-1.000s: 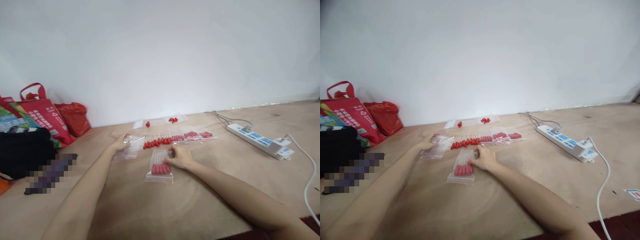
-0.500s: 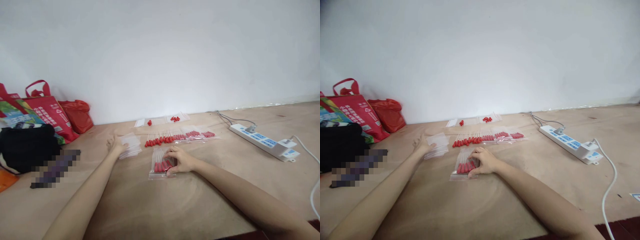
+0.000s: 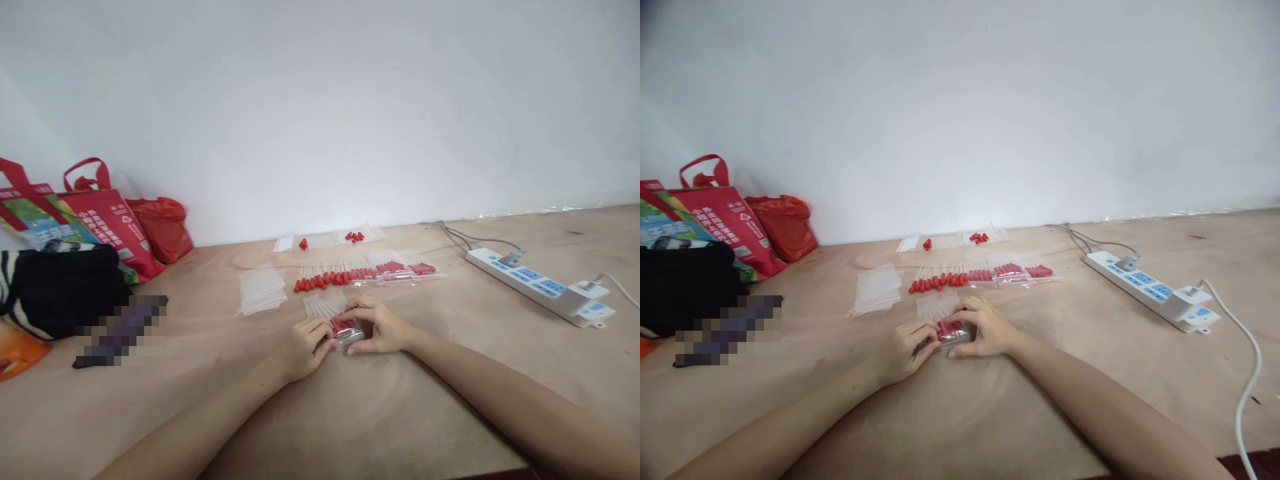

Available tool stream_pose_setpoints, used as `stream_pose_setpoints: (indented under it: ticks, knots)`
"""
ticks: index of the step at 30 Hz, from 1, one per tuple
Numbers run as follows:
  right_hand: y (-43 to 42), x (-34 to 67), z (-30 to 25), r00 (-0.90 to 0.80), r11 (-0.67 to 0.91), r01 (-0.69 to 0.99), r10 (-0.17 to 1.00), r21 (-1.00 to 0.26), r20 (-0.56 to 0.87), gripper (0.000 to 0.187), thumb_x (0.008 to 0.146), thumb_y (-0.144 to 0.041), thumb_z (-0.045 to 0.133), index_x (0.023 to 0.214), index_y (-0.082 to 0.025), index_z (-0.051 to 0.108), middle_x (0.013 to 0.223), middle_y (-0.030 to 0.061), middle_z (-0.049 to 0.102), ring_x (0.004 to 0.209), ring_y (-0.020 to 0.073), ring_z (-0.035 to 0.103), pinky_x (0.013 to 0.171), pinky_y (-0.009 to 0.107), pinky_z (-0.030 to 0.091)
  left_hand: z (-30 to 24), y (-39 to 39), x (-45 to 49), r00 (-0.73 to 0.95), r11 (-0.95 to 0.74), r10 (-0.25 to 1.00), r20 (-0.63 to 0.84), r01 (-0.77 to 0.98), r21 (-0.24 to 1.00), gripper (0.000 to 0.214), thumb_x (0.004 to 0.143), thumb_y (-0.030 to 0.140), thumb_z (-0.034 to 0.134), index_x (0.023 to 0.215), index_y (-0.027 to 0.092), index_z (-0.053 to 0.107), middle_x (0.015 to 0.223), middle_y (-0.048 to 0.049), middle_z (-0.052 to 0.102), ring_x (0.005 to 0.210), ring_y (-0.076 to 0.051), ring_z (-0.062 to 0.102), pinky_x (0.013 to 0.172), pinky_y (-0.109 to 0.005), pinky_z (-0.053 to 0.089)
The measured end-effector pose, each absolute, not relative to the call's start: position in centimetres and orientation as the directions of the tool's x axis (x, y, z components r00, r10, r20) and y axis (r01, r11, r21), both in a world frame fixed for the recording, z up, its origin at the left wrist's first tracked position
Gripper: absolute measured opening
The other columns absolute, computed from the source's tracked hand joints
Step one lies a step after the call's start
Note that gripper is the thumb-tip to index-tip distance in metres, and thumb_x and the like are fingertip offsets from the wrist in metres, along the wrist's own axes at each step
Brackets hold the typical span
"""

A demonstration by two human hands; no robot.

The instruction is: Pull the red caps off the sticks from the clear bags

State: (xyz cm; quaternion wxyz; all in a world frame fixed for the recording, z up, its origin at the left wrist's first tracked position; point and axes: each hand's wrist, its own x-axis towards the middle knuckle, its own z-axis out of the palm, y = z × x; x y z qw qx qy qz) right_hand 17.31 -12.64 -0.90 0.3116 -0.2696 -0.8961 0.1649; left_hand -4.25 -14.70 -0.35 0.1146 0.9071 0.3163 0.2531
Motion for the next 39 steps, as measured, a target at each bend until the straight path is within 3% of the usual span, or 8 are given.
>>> stream_pose_setpoints:
  ticks: [5, 9, 12, 15, 23, 26, 30, 39]
  knots:
    - [-13.1, 16.6, -1.1, -0.680, 0.824, 0.440, 0.565, -0.357, 0.468, 0.026, 0.074, -0.043, 0.056, 0.087, -0.021, 0.060, 0.085, 0.0048, 0.055, 0.078, 0.0155, 0.051, 0.072, 0.029, 0.040, -0.3, -14.4, -4.6, 0.612, -0.713, 0.697, 0.374, 0.537, 0.451, 0.014, 0.083, 0.024, 0.042, 0.084, 0.020, 0.055, 0.084, -0.0059, 0.061, 0.079, -0.016, 0.056, 0.072, -0.027, 0.043]
    - [-13.0, 16.3, -1.4, -0.672, 0.794, 0.456, 0.603, -0.402, 0.429, 0.019, 0.084, -0.030, 0.042, 0.083, -0.020, 0.058, 0.080, 0.0041, 0.053, 0.070, 0.0124, 0.050, 0.064, 0.025, 0.041, 0.2, -14.5, -4.9, 0.640, -0.716, 0.686, 0.345, 0.513, 0.472, 0.015, 0.077, 0.032, 0.053, 0.087, 0.021, 0.057, 0.090, -0.0063, 0.062, 0.084, -0.018, 0.057, 0.076, -0.028, 0.043]
    - [-12.8, 16.3, -1.5, -0.659, 0.773, 0.389, 0.614, -0.502, 0.435, 0.018, 0.081, -0.034, 0.050, 0.078, -0.019, 0.058, 0.080, 0.0040, 0.051, 0.074, 0.0128, 0.051, 0.066, 0.025, 0.043, 0.4, -14.5, -4.9, 0.661, -0.744, 0.655, 0.368, 0.475, 0.470, 0.018, 0.070, 0.033, 0.061, 0.084, 0.022, 0.059, 0.093, -0.0065, 0.063, 0.086, -0.019, 0.058, 0.077, -0.028, 0.044]
    - [-12.8, 16.3, -1.4, -0.689, 0.759, 0.325, 0.598, -0.564, 0.409, 0.019, 0.075, -0.037, 0.058, 0.077, -0.018, 0.059, 0.081, 0.0031, 0.050, 0.076, 0.0129, 0.051, 0.068, 0.025, 0.043, 0.2, -14.4, -5.0, 0.663, -0.774, 0.624, 0.413, 0.452, 0.444, 0.009, 0.077, 0.026, 0.053, 0.079, 0.023, 0.061, 0.093, -0.0055, 0.063, 0.086, -0.017, 0.059, 0.076, -0.026, 0.045]
    - [-13.3, 15.5, -1.3, -0.584, 0.705, 0.395, 0.688, -0.589, 0.432, 0.012, 0.079, -0.022, 0.050, 0.068, -0.018, 0.050, 0.071, 0.0015, 0.049, 0.066, 0.0119, 0.047, 0.061, 0.024, 0.039, 0.1, -14.8, -4.8, 0.636, -0.749, 0.653, 0.412, 0.462, 0.475, 0.013, 0.070, 0.029, 0.062, 0.081, 0.022, 0.061, 0.093, -0.0055, 0.063, 0.085, -0.018, 0.059, 0.074, -0.026, 0.045]
    - [-13.3, 15.4, -1.5, -0.508, 0.672, 0.416, 0.731, -0.613, 0.456, 0.010, 0.079, -0.022, 0.049, 0.070, -0.018, 0.049, 0.069, 0.0013, 0.048, 0.063, 0.0113, 0.045, 0.057, 0.022, 0.038, 0.0, -14.8, -4.6, 0.588, -0.734, 0.672, 0.449, 0.453, 0.505, 0.010, 0.075, 0.024, 0.056, 0.082, 0.022, 0.063, 0.088, -0.0049, 0.065, 0.081, -0.017, 0.060, 0.072, -0.025, 0.046]
    - [-13.2, 15.5, -1.6, -0.508, 0.730, 0.432, 0.683, -0.530, 0.526, 0.010, 0.080, -0.023, 0.049, 0.072, -0.018, 0.050, 0.071, 0.0022, 0.050, 0.068, 0.0128, 0.047, 0.062, 0.025, 0.037, -0.5, -14.6, -4.4, 0.538, -0.698, 0.708, 0.456, 0.440, 0.564, 0.015, 0.079, 0.020, 0.050, 0.076, 0.020, 0.065, 0.083, -0.0041, 0.066, 0.079, -0.015, 0.061, 0.074, -0.025, 0.046]
    - [-13.3, 15.4, -1.7, -0.595, 0.826, 0.446, 0.561, -0.344, 0.575, 0.012, 0.077, -0.030, 0.056, 0.079, -0.019, 0.054, 0.077, 0.0026, 0.055, 0.075, 0.0145, 0.046, 0.069, 0.029, 0.035, -1.1, -14.2, -4.5, 0.384, -0.493, 0.858, 0.342, 0.426, 0.758, 0.007, 0.067, 0.021, 0.064, 0.062, 0.017, 0.065, 0.072, -0.0023, 0.066, 0.071, -0.015, 0.060, 0.069, -0.027, 0.047]
